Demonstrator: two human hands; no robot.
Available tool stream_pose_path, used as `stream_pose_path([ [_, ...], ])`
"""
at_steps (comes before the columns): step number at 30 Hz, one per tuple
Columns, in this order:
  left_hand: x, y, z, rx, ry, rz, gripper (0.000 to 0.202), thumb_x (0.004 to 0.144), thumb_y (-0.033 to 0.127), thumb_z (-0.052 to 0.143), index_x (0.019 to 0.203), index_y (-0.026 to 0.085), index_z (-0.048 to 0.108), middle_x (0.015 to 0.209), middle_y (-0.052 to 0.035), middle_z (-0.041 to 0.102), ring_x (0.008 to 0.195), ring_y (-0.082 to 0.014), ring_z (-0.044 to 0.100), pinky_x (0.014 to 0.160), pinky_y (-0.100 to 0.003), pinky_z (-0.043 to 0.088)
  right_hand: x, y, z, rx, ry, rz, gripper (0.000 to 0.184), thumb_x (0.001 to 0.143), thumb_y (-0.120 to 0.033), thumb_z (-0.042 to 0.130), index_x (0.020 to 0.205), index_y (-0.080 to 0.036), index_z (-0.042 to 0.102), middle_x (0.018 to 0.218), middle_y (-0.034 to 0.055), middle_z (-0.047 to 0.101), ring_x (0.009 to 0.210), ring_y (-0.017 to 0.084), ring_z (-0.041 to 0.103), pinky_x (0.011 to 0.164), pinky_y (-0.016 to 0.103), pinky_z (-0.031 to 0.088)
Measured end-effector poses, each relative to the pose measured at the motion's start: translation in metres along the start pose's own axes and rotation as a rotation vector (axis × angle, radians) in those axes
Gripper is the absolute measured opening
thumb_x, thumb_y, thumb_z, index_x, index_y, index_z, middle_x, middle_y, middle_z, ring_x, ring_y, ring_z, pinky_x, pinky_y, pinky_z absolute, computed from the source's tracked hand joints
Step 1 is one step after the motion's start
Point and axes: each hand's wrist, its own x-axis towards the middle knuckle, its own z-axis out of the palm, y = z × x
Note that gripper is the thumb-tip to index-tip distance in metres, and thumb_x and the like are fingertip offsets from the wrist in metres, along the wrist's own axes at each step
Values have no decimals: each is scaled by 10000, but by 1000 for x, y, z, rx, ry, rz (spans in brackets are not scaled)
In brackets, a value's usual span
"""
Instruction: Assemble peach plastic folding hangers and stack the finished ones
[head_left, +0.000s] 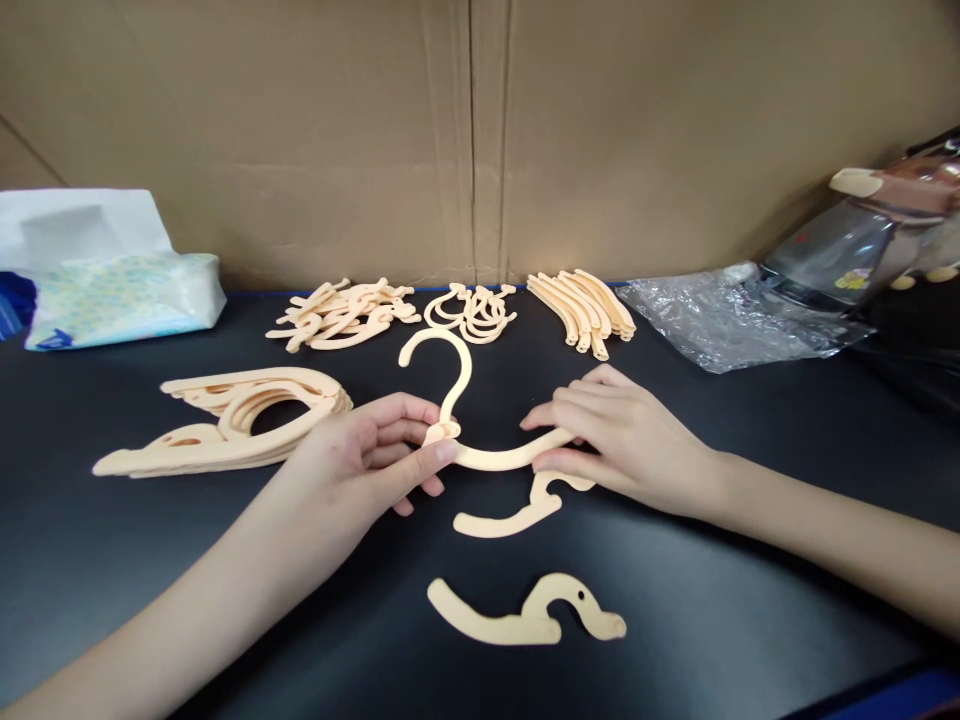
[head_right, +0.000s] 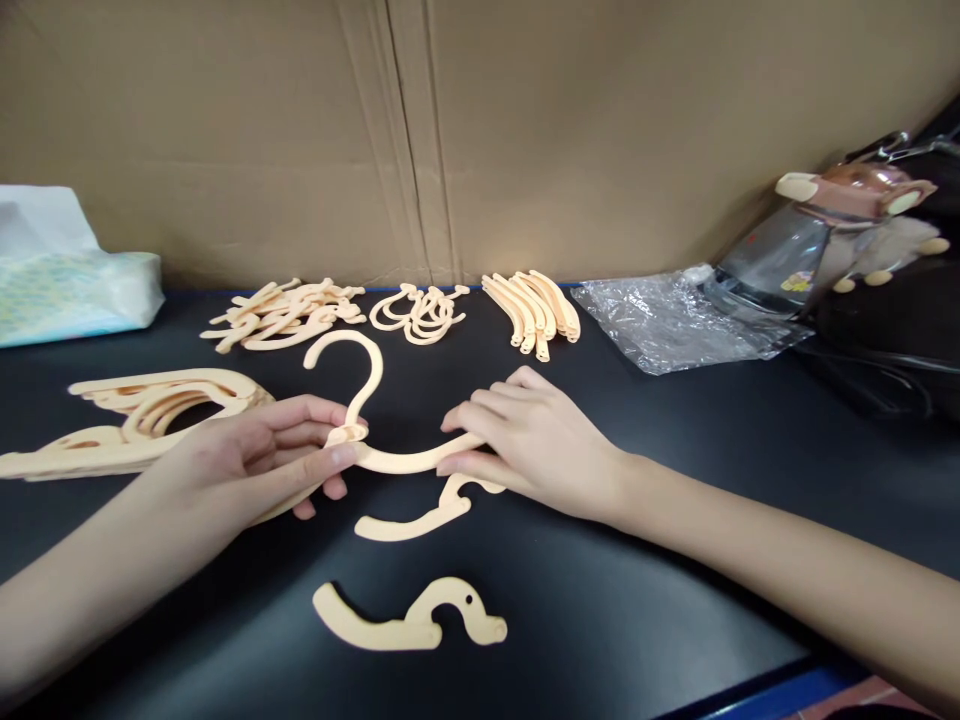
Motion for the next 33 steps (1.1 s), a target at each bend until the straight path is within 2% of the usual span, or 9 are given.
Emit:
stream_pose_path([
  [3,-1,3,0,-1,-10,-21,298,782,488,706,873,212,640,725,9,677,545,-125,617,478,-193,532,0,-3,0,-96,-40,-81,357,1035,-357,363,1008,-156,657,819,35,655,742,166,582,720,318,367],
  [6,0,6,-3,-51,-59,-59,268,826,476,664,821,208,664,724,-2,684,569,-125,631,490,-176,537,0,0,0,-67,-58,-57,350,1040,-333,350,995,-159,650,838,38,649,755,165,569,735,313,364],
  [10,2,2,-10,-143,-128,-128,246,850,455,661,823,211,670,922,-30,729,697,-146,695,536,-162,551,0,5,0,47,-70,-10,299,1034,-325,386,996,-167,636,871,30,656,777,160,564,758,306,353],
  [16,1,-5,-12,-157,-161,-115,233,879,477,634,865,249,678,713,0,722,564,-116,660,561,-168,555,-1,4,0,121,-80,-6,230,1013,-315,457,996,-164,630,853,17,648,776,148,562,768,296,335],
  [19,2,-4,-10,-155,-164,-129,231,856,490,654,889,267,702,763,-7,738,587,-136,682,566,-190,566,-1,5,-1,133,-87,5,225,1011,-314,463,975,-161,623,855,15,646,774,143,559,761,293,326],
  [24,0,7,-9,-129,-144,-193,300,807,538,663,954,292,751,854,-55,758,743,-243,728,602,-283,603,0,6,-1,162,-90,6,211,1010,-311,470,969,-162,614,851,4,639,762,132,550,761,285,315],
  [29,-4,16,-9,-94,-135,-284,315,787,561,660,956,317,765,801,-56,763,808,-242,729,634,-236,592,-1,7,-1,193,-87,-10,184,999,-298,501,960,-158,614,828,-12,636,737,116,545,770,276,311],
  [33,-3,17,-9,-75,-141,-264,305,781,560,663,947,328,771,797,-53,768,769,-239,730,616,-238,591,0,8,-1,206,-82,-11,173,993,-288,515,946,-157,619,820,-16,633,739,113,542,774,273,307],
])
